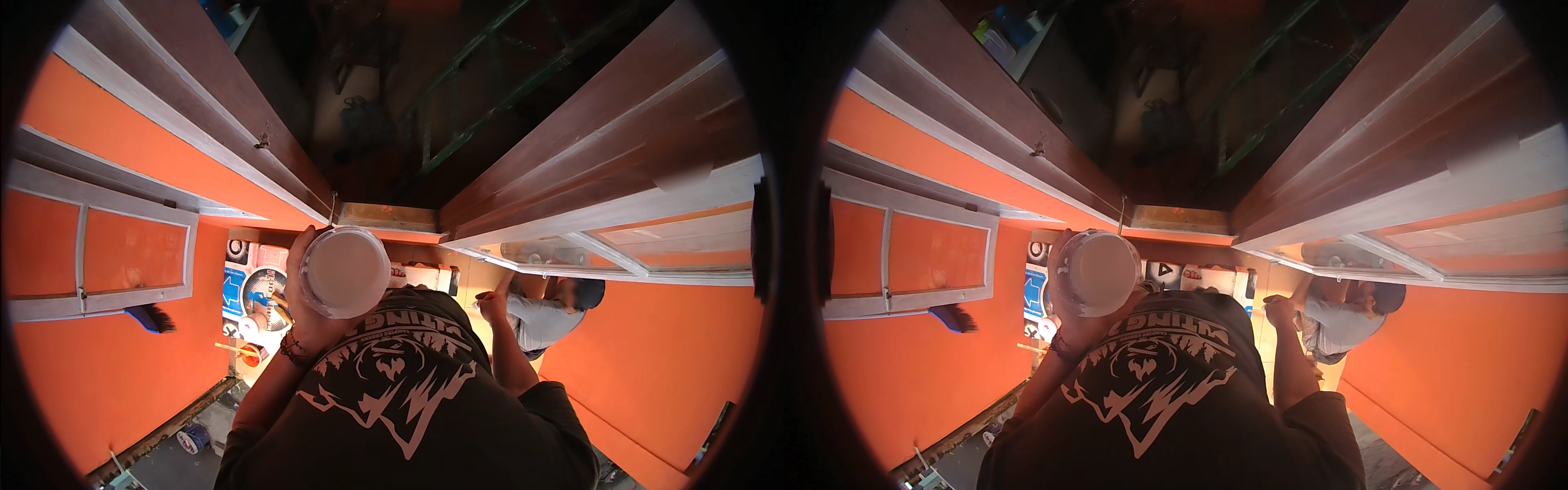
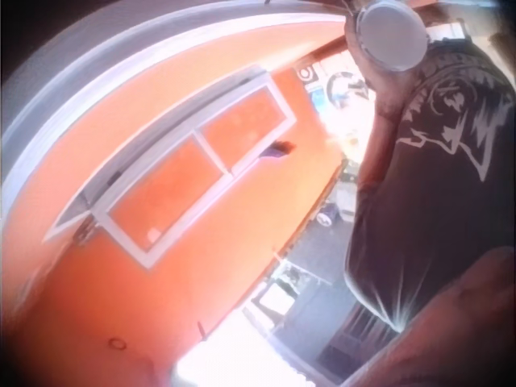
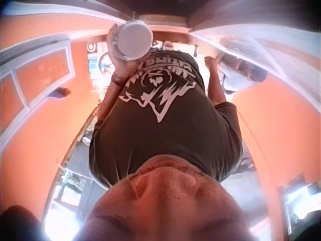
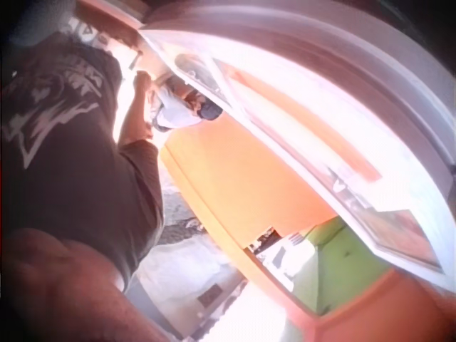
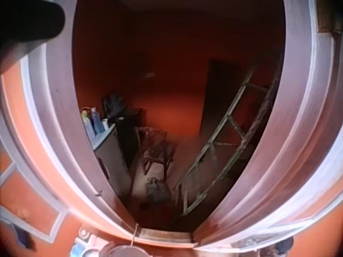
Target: The person paints the white door frame with a brush, repeatedly dipping the brush into a small container of paint. They work on the vertical and horizontal sections of the frame while standing on a ladder.
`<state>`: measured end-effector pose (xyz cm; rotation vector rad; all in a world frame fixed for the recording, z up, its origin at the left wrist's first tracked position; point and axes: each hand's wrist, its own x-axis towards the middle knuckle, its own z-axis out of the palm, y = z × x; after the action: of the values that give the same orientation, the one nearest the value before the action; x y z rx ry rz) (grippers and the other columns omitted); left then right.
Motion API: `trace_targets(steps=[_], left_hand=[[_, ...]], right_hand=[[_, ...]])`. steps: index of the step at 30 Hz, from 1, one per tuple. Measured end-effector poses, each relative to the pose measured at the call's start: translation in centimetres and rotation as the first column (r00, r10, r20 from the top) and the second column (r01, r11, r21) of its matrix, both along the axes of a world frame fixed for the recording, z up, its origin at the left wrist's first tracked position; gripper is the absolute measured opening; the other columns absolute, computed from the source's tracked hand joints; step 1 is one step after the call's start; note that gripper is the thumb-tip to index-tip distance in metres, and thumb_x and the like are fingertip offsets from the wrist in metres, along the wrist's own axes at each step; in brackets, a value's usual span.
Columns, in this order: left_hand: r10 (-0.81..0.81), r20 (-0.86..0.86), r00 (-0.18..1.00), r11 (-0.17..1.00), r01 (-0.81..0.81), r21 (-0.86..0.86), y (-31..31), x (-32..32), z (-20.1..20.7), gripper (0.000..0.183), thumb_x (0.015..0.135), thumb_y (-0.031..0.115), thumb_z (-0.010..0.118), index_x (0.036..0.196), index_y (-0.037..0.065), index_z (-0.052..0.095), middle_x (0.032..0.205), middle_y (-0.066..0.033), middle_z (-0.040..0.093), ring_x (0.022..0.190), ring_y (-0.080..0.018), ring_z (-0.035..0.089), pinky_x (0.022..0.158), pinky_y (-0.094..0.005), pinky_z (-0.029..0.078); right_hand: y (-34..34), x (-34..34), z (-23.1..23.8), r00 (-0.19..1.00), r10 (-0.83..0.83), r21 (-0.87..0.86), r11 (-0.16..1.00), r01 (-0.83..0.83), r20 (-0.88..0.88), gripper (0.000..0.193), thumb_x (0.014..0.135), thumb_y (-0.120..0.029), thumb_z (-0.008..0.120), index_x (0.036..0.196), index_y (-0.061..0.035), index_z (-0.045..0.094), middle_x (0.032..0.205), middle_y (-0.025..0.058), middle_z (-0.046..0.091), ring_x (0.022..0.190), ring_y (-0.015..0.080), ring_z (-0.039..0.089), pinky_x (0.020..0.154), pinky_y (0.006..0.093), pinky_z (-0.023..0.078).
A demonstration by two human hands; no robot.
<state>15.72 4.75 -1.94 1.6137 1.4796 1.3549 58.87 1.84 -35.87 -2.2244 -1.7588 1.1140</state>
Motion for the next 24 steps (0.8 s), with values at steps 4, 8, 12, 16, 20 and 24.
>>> trace_targets(steps=[4, 8, 12, 16, 20, 24], left_hand=[[0.026, -0.080, 0.996, 0.998, -0.022, 0.053, 0.1, -0.4, -0.5, 0.096, 0.060, 0.019, 0.096, 0.139, 0.002, 0.044, 0.127, -0.0145, 0.061, 0.119, -0.0242, 0.061, 0.100, -0.0384, 0.050], [0.036, -0.001, 0.999, 0.999, -0.036, 0.000, -0.8, -1.6, -1.4, 0.094, 0.060, 0.018, 0.096, 0.137, 0.002, 0.044, 0.127, -0.0140, 0.060, 0.116, -0.0249, 0.062, 0.099, -0.0392, 0.051], [0.082, 0.023, 0.996, 0.996, -0.081, -0.024, -1.9, -2.9, -2.1, 0.099, 0.060, 0.018, 0.097, 0.139, 0.002, 0.038, 0.128, -0.0137, 0.058, 0.116, -0.0253, 0.060, 0.099, -0.0410, 0.051], [0.246, -0.036, 0.969, 0.964, -0.248, -0.097, -3.9, -3.6, -2.5, 0.100, 0.063, 0.016, 0.095, 0.142, 0.001, 0.037, 0.128, -0.0161, 0.059, 0.116, -0.0244, 0.062, 0.097, -0.0386, 0.052], [0.380, 0.004, 0.925, 0.913, -0.374, -0.162, -6.8, -5.4, -5.0, 0.107, 0.059, 0.020, 0.098, 0.144, 0.003, 0.035, 0.134, -0.0158, 0.053, 0.122, -0.0278, 0.056, 0.103, -0.0425, 0.048], [0.404, -0.220, 0.888, 0.868, -0.448, -0.213, -8.5, -6.0, -4.7, 0.108, 0.061, 0.021, 0.098, 0.145, 0.003, 0.033, 0.138, -0.0154, 0.049, 0.128, -0.0262, 0.052, 0.109, -0.0419, 0.044]], right_hand=[[2.7, -5.0, 3.5, 0.999, -0.016, 0.083, 0.996, 0.012, 0.047, 0.019, 0.079, -0.014, 0.067, 0.092, -0.0107, 0.080, 0.095, 0.0149, 0.076, 0.088, 0.0326, 0.072, 0.081, 0.0383, 0.057], [2.9, -5.6, 2.7, 0.997, -0.025, 0.033, 0.999, 0.023, 0.068, 0.019, 0.078, -0.016, 0.067, 0.091, -0.0118, 0.081, 0.091, 0.0149, 0.075, 0.086, 0.0316, 0.072, 0.081, 0.0393, 0.057], [1.7, -3.5, 1.2, 0.987, 0.036, -0.085, 0.996, -0.022, 0.160, 0.019, 0.076, -0.016, 0.068, 0.090, -0.0122, 0.081, 0.089, 0.0144, 0.075, 0.084, 0.0292, 0.073, 0.079, 0.0381, 0.057], [1.8, -3.4, 3.0, 0.985, -0.013, -0.231, 0.972, 0.053, 0.171, 0.014, 0.073, -0.017, 0.073, 0.082, -0.0088, 0.078, 0.084, 0.0128, 0.075, 0.079, 0.0260, 0.073, 0.073, 0.0342, 0.055], [1.7, -2.5, -0.6, 0.996, -0.036, -0.280, 0.958, 0.057, 0.081, 0.017, 0.072, -0.019, 0.079, 0.082, -0.0065, 0.076, 0.080, 0.0116, 0.074, 0.076, 0.0224, 0.071, 0.071, 0.0359, 0.054], [4.1, -5.3, -0.3, 0.987, 0.062, -0.343, 0.939, -0.009, 0.145, 0.026, 0.078, -0.031, 0.070, 0.089, -0.0086, 0.078, 0.090, 0.0176, 0.074, 0.087, 0.0353, 0.071, 0.079, 0.0435, 0.055]])
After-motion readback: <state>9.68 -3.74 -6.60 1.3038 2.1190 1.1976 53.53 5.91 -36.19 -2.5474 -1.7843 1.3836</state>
